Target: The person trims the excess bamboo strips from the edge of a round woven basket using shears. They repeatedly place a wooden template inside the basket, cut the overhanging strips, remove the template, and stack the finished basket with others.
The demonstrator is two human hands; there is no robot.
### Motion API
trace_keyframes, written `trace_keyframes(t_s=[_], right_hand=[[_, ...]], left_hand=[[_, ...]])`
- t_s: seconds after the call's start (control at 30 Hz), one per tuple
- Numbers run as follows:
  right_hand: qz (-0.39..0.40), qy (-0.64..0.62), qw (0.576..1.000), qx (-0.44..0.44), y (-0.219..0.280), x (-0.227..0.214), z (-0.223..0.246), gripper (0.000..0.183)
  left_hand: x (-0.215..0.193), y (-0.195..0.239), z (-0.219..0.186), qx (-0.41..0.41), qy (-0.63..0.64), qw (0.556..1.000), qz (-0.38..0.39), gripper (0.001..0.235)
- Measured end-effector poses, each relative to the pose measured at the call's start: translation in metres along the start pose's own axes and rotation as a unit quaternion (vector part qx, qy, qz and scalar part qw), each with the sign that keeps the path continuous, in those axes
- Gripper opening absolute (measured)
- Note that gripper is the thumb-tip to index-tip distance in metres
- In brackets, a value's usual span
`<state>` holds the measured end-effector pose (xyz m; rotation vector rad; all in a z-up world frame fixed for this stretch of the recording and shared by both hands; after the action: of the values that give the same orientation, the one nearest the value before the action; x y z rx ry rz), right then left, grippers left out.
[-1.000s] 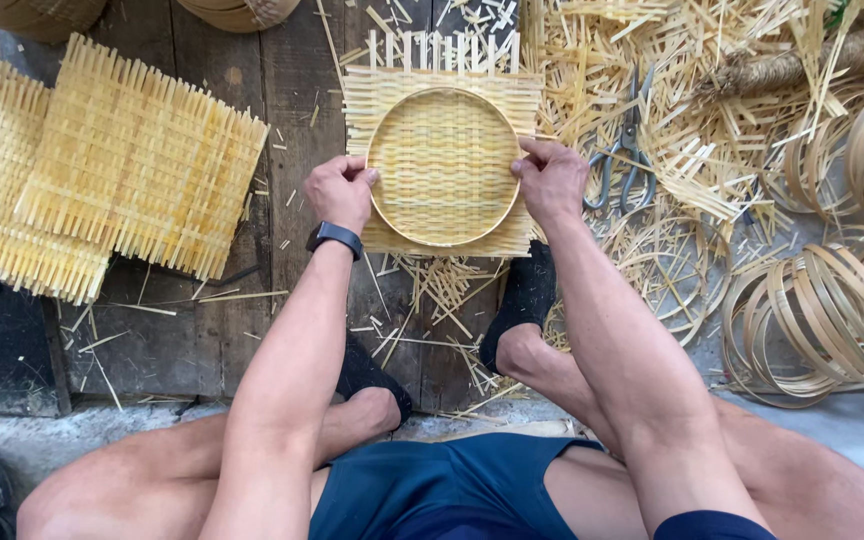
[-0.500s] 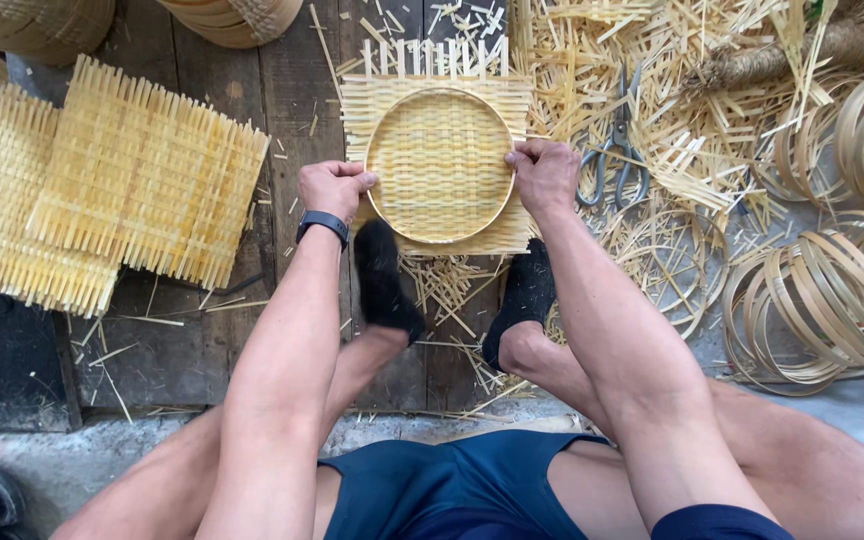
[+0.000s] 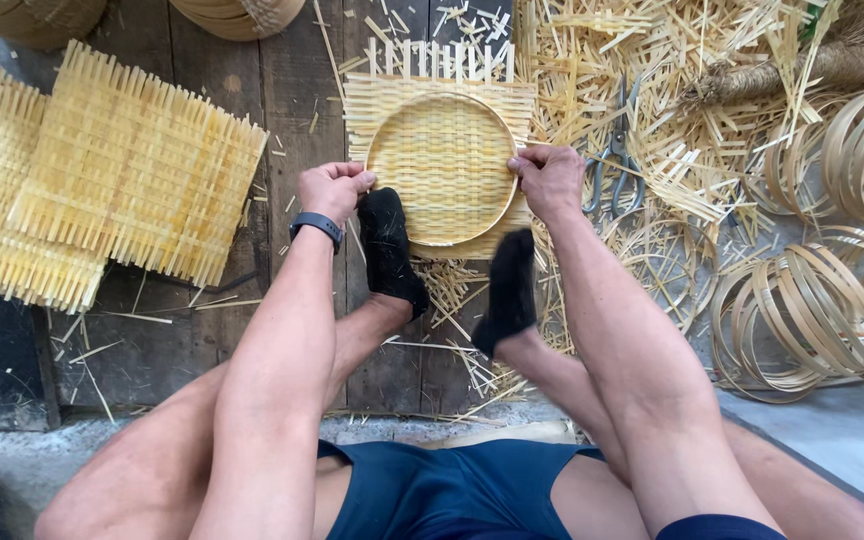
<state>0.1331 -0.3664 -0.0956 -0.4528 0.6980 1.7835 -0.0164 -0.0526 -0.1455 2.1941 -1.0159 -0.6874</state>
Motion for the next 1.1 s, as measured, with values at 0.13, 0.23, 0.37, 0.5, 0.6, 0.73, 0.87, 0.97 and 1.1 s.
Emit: trace_keyframes(t_s=[0.13,0.23,0.37,0.5,0.6,0.73,0.87,0.97,1.1], right_hand=[[0.011,0.031,0.997,-0.076,-0.008,-0.004,0.008,0.023],[0.026,0.085,0.992,-0.092,-0.009,-0.012,0.021,0.023],[0.031,0.219,0.959,-0.177,0.022,0.001,0.065,0.049],[0.227,0.328,0.802,-0.445,0.078,0.08,0.101,0.101],[0.169,0.37,0.783,-0.47,0.093,0.103,0.088,0.084],[0.05,0.461,0.718,-0.518,0.087,0.122,0.066,0.058],[0.047,0.382,0.758,-0.526,0.086,0.116,0.067,0.053],[0.038,0.385,0.76,-0.522,0.074,0.113,0.071,0.053],[0.003,0.42,0.73,-0.54,0.082,0.117,0.069,0.053]], left_hand=[[-0.004,-0.002,-0.009,-0.045,0.032,0.998,0.043,0.018],[-0.004,0.008,-0.029,-0.032,-0.035,0.997,0.06,0.017],[0.002,0.019,-0.076,0.11,-0.407,0.904,-0.067,0.029],[0.066,0.01,-0.117,0.518,-0.383,0.763,-0.052,0.031],[0.09,-0.011,-0.111,0.493,-0.32,0.809,0.012,0.024],[0.097,-0.035,-0.103,0.423,-0.29,0.858,0.029,0.024],[0.098,-0.031,-0.12,0.304,-0.298,0.902,0.073,0.028],[0.101,-0.031,-0.133,0.266,-0.303,0.912,0.077,0.028],[0.1,-0.044,-0.118,0.281,-0.29,0.909,0.101,0.026]])
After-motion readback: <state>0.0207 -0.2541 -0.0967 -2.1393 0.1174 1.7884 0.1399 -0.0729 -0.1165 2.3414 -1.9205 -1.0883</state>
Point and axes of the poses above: each hand's wrist, its own y-axis away from the middle knuckle, its own x-axis out of the palm, z = x × y, the point moved 3 cm from there along -y, towards the middle knuckle, and after that the axes turned 11 degrees about -x, right-handed, at the moved point
